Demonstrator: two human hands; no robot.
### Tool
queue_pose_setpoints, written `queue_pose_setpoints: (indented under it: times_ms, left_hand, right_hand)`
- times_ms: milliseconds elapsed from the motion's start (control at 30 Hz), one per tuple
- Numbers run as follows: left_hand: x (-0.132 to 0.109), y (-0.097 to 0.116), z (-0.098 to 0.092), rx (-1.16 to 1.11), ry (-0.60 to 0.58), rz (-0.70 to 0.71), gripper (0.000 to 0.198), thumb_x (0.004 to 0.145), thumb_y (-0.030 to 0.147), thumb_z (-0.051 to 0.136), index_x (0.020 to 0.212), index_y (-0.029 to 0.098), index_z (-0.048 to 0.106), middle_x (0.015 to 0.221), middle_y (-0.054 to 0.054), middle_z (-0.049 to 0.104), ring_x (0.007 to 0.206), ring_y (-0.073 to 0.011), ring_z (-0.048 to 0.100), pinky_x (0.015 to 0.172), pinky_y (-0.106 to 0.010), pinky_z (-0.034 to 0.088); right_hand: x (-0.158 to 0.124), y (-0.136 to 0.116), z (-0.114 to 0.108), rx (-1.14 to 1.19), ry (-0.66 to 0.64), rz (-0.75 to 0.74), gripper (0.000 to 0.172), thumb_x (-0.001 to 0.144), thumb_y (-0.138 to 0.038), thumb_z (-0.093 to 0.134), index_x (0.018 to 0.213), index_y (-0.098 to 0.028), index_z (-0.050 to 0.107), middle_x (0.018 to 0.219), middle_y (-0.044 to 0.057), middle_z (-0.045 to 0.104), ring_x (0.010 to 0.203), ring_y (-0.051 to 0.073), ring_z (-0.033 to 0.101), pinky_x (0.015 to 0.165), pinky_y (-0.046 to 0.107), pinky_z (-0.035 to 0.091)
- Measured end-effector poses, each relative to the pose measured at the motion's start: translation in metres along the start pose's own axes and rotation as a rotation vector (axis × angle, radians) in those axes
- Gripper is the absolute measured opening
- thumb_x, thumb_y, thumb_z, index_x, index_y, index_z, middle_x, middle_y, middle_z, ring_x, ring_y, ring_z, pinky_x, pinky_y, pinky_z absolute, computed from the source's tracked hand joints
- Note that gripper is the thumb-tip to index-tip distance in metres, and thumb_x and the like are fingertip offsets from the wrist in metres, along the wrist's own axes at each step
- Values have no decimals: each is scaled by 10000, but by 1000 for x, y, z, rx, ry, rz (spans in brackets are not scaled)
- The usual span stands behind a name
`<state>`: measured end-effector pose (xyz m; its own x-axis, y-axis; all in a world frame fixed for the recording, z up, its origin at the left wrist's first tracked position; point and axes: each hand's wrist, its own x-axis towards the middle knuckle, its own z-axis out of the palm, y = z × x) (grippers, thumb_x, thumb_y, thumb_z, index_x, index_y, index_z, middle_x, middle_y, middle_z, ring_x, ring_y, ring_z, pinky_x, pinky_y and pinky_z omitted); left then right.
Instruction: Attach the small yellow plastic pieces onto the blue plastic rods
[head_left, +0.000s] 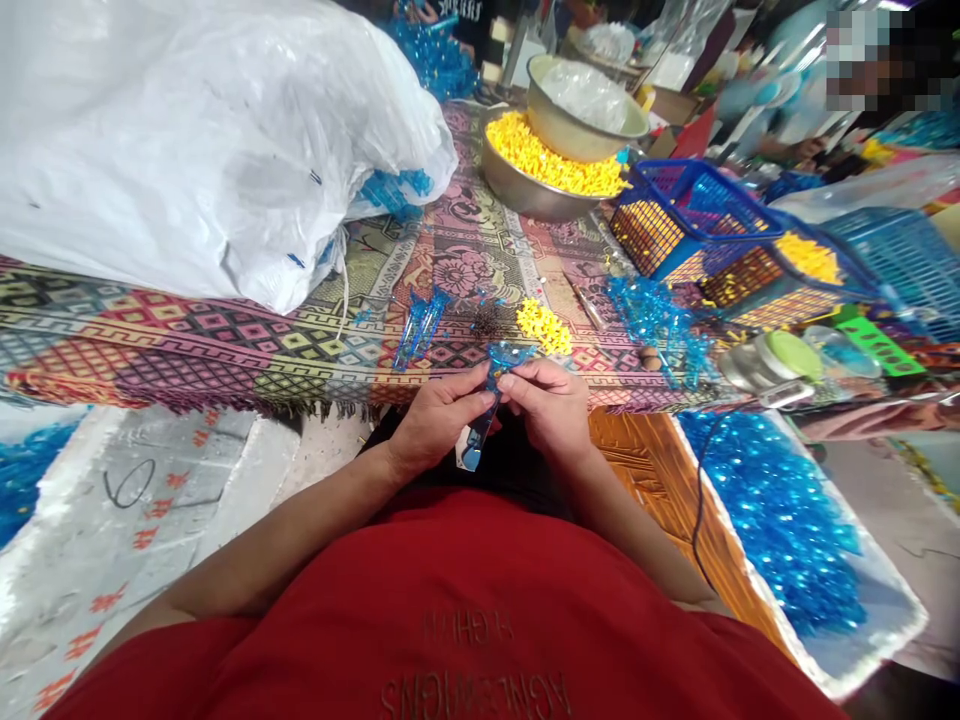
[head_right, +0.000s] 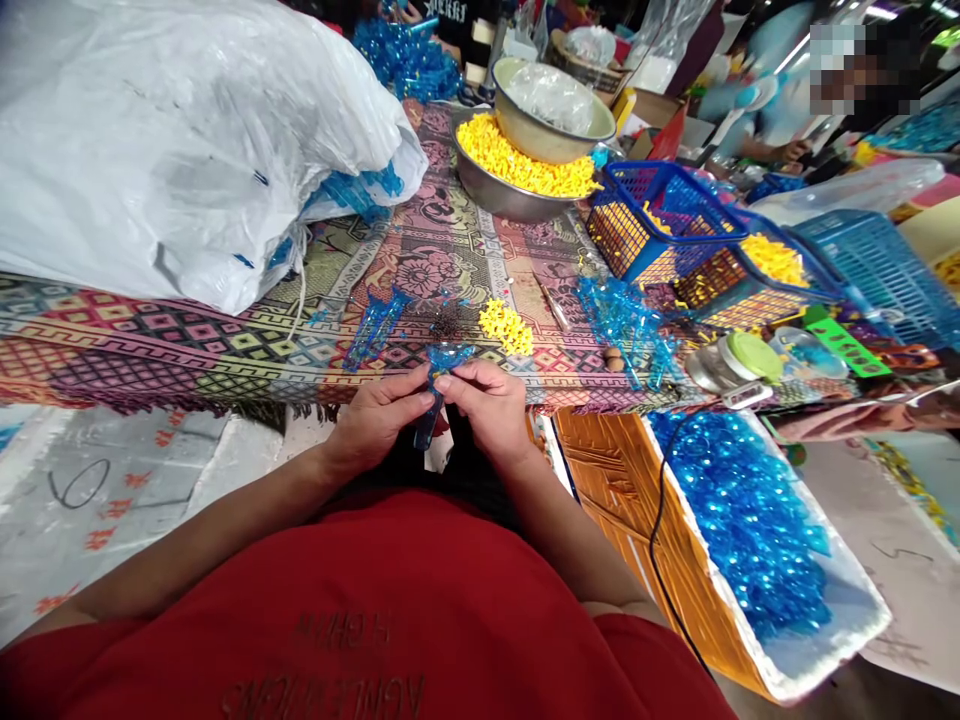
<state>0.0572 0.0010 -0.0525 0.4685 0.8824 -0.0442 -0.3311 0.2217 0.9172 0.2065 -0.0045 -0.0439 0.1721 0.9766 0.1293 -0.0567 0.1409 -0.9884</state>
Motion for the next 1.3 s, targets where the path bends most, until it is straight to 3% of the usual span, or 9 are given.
queue_pose_setpoints:
  times_ms: [267,467,633,733,900,1100,1300]
  left_hand:
    - [3,-2,-5,-148,-112,-21,437,811,290,621,1232,173,602,838,-53,664,593,-137,641,503,-235,515]
    - [7,3,-4,-281,-82,-76,661,765,261,669,1362,192,393,783,-26,638,500,-164,633,376,-220,444]
    - [0,6,0,-300,-106,-180,445,751,316,671,1128,144,510,763,-35,620,561,-201,661,455,-284,515]
    - [-10,6,1,-74,-96,-189,284,808,365,591,970,132,578,754,-36,604,602,-185,645,548,-319,533]
    - [-19,6,2,618,-35,165,233,822,325,567,973,164,645,830,-41,643,779,-171,588,739,-287,478]
    - [-18,1,6,698,72,152,197,853,288,499,915,160,635,644,-17,600,603,-146,553,576,-243,430]
    - [-8,19,-2,758,20,199,251,869,346,489,901,158,652,778,-32,629,677,-139,558,623,-238,439]
  right_hand:
    - [6,-4,-2,138,-148,177,220,591,-317,821,637,-169,665,539,-34,578,461,77,470,445,213,362]
    - [3,-7,0,229,-205,253,200,609,-289,820,635,-173,659,538,-36,577,463,81,503,446,209,397]
    - [4,-9,0,284,-143,195,221,647,-336,796,668,-188,633,562,-37,592,471,89,523,458,218,441]
    - [9,-11,-4,288,-65,136,275,634,-379,801,661,-192,602,578,-40,588,488,82,517,481,213,456]
    - [9,-12,-3,291,-26,126,290,657,-390,776,657,-196,559,598,-43,553,498,82,490,490,221,455]
    - [-1,-1,7,165,-126,97,272,675,-388,755,670,-177,583,608,-34,547,546,85,475,557,227,421]
    - [2,-3,-2,53,-217,39,235,730,-370,720,686,-179,592,633,-32,554,592,99,489,606,240,416]
